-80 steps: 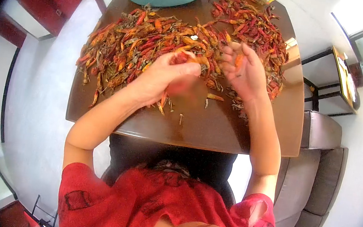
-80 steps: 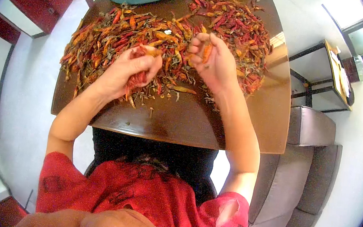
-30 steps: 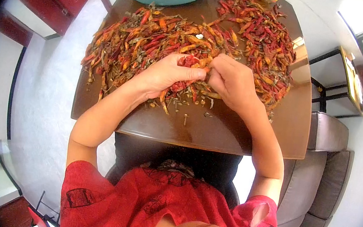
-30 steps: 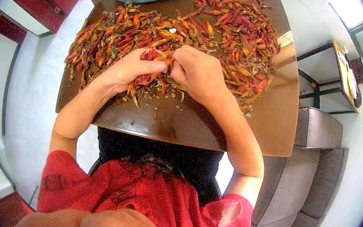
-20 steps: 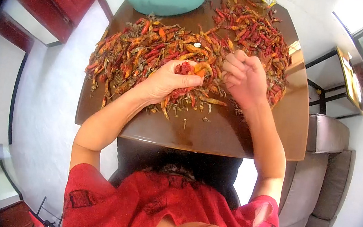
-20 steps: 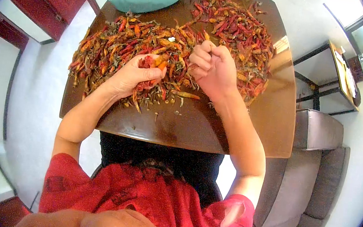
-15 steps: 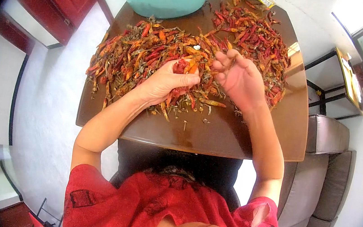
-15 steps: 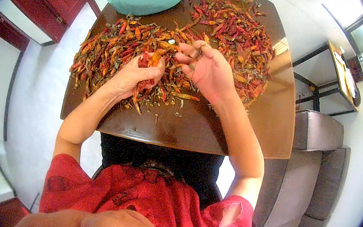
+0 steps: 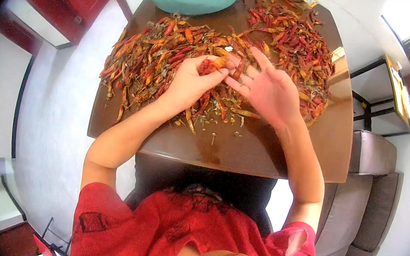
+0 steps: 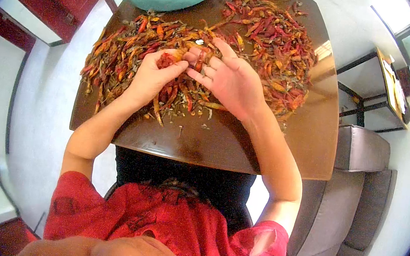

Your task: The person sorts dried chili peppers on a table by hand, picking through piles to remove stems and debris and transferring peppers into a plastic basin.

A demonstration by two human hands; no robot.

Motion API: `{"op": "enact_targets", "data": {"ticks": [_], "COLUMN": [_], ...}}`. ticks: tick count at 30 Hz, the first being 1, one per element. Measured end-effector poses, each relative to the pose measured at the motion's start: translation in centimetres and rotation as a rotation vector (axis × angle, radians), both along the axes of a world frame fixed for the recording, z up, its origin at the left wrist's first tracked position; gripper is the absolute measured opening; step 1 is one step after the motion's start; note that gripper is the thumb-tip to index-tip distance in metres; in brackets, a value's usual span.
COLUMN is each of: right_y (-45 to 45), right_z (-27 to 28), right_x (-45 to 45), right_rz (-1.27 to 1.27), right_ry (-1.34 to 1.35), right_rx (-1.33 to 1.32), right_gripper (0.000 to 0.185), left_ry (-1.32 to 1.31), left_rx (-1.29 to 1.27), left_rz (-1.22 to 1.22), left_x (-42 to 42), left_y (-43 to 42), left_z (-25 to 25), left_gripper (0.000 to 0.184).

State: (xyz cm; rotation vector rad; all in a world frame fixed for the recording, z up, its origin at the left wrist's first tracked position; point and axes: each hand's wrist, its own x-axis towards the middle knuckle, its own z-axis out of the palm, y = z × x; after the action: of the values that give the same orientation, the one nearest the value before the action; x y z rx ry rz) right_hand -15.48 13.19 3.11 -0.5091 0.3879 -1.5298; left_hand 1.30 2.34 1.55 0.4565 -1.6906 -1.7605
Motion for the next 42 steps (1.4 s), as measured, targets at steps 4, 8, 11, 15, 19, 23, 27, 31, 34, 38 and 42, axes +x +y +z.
{"op": "enact_targets", "data": {"ticks": [4,8,11,15,19,23,27,31,34,38,42], "right_y": [0.4,0.5,0.6,0.8,1.0,1.0,0.8,0.6,0.4,0.9,1.0], "right_z": [-0.4,0.3,-0.5,-0.3,-0.2,-0.6,-0.5,-0.7,-1.6,-0.6,-0.8], "right_x": [0.9,2.0,1.3,1.1,1.5,1.8,2.0,1.6,1.5,2.3,2.3], "right_rz": [0.012,-0.053,-0.158,-0.048,-0.070,-0.209,-0.359,-0.361,-0.372,-0.505,-0.486], "right_ry": [0.131,0.234,0.657,0.696,0.859,0.953,1.031,1.039,1.080,1.365,1.361], "right_rx": [0.001,0.023,0.194,0.182,0.184,0.154,0.117,0.126,0.081,-0.085,-0.165], "right_gripper": [0.065,0.061,0.036,0.033,0.026,0.022,0.021,0.019,0.017,0.016,0.017], "left_ry": [-0.123,-0.162,-0.040,0.052,0.017,-0.002,-0.015,-0.018,-0.064,-0.086,-0.092], "left_rx": [-0.111,0.205,0.519,0.646,0.587,0.549,0.572,0.603,0.501,0.465,0.496], "left_rz": [-0.021,0.080,-0.164,-0.295,-0.286,-0.265,-0.259,-0.252,-0.210,-0.148,-0.181], "left_x": [0.2,0.4,1.2,1.4,1.2,0.9,0.8,0.8,0.8,0.8,1.1], "left_y": [0.3,0.0,-2.5,-2.9,-2.1,-2.0,-2.1,-2.0,-1.6,-1.8,-1.8], "left_z": [-0.2,1.8,1.8,1.7,1.9,1.3,1.3,1.4,1.4,0.8,0.5], "left_gripper": [0.024,0.020,0.017,0.017,0.018,0.023,0.027,0.024,0.023,0.019,0.022]}}
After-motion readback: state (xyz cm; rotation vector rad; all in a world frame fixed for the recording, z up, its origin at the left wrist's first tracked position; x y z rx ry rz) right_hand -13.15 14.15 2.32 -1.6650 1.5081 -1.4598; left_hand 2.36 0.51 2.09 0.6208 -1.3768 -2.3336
